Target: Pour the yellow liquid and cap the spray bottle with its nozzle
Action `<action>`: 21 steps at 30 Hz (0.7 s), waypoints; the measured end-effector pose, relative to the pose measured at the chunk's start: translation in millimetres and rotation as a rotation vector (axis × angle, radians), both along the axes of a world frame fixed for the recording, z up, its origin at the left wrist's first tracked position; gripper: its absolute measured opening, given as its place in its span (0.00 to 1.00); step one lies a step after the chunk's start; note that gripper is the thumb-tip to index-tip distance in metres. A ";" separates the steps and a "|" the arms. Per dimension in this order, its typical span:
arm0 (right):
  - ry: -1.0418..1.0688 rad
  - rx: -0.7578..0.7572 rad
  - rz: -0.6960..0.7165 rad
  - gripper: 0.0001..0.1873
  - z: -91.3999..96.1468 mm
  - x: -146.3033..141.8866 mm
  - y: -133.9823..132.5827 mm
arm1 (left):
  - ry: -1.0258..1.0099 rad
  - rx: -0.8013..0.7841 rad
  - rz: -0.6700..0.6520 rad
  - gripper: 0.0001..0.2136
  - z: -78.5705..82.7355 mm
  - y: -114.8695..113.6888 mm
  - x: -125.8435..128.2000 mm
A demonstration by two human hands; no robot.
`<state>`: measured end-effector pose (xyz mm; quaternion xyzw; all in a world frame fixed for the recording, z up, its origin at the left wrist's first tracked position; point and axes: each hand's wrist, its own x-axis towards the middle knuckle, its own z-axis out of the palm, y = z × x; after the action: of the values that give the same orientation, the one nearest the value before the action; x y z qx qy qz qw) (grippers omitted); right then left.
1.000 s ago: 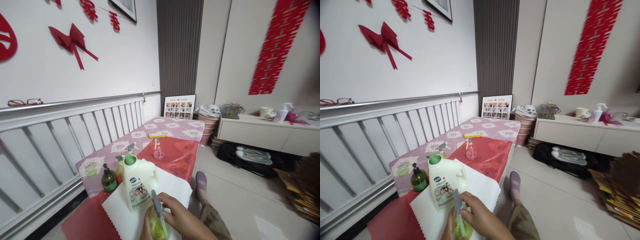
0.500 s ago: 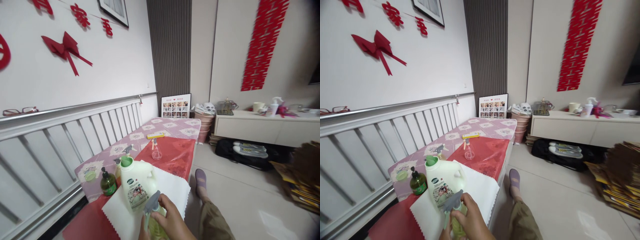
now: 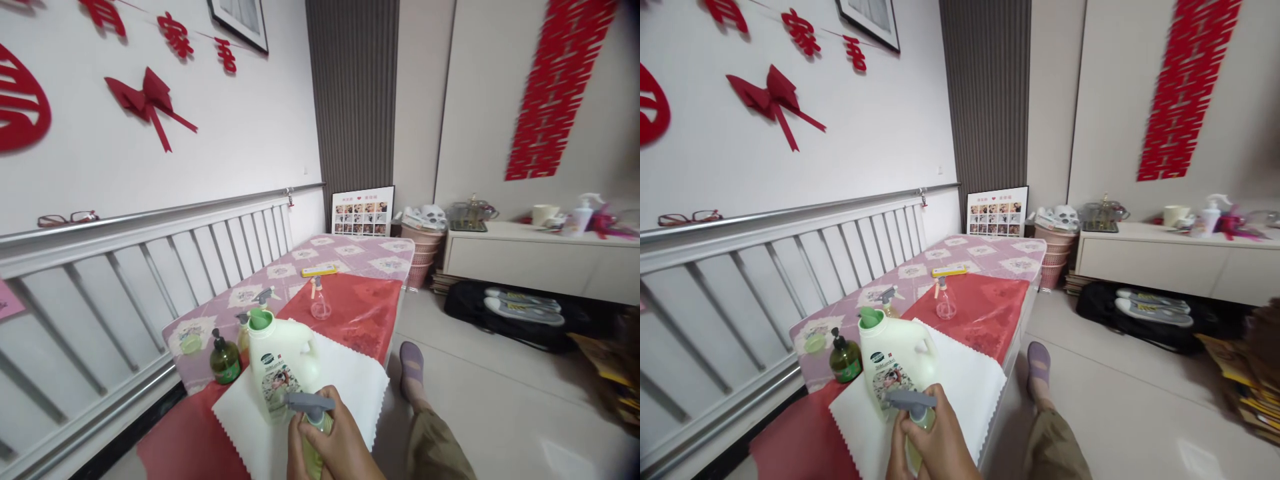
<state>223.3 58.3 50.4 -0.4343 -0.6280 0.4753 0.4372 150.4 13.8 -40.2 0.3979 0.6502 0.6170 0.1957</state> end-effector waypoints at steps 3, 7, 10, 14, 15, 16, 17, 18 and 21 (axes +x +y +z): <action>-0.017 -0.026 -0.004 0.13 5.7 0.9 0.6 | -0.129 0.068 -0.025 0.26 1.6 8.3 1.1; -0.011 -0.075 0.003 0.14 14.7 3.2 -0.9 | -0.226 0.064 -0.008 0.25 0.0 13.6 4.0; -0.023 -0.095 0.024 0.15 19.1 4.4 -0.5 | -0.221 0.033 0.009 0.25 -0.6 13.9 5.3; -0.052 -0.094 0.053 0.15 19.6 6.8 3.5 | -0.210 -0.025 0.014 0.27 1.8 13.2 4.3; -0.056 -0.093 0.066 0.16 19.1 7.9 4.4 | -0.209 -0.036 0.010 0.28 3.0 12.9 3.8; -0.061 -0.092 0.084 0.16 18.6 9.4 5.2 | -0.209 -0.041 0.003 0.29 4.2 12.5 3.6; -0.066 -0.088 0.102 0.16 18.3 11.1 5.7 | -0.210 -0.040 -0.001 0.29 5.5 12.0 3.5; -0.074 -0.082 0.117 0.16 18.5 13.2 6.0 | -0.212 -0.039 -0.003 0.29 6.8 11.4 3.7; -0.107 -0.053 0.161 0.14 22.4 20.6 6.8 | -0.205 -0.043 0.018 0.28 9.7 9.1 5.6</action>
<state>243.9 65.0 72.8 -0.4187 -0.6703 0.5016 0.3519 156.0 22.9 -30.5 0.3224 0.6437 0.6419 0.2639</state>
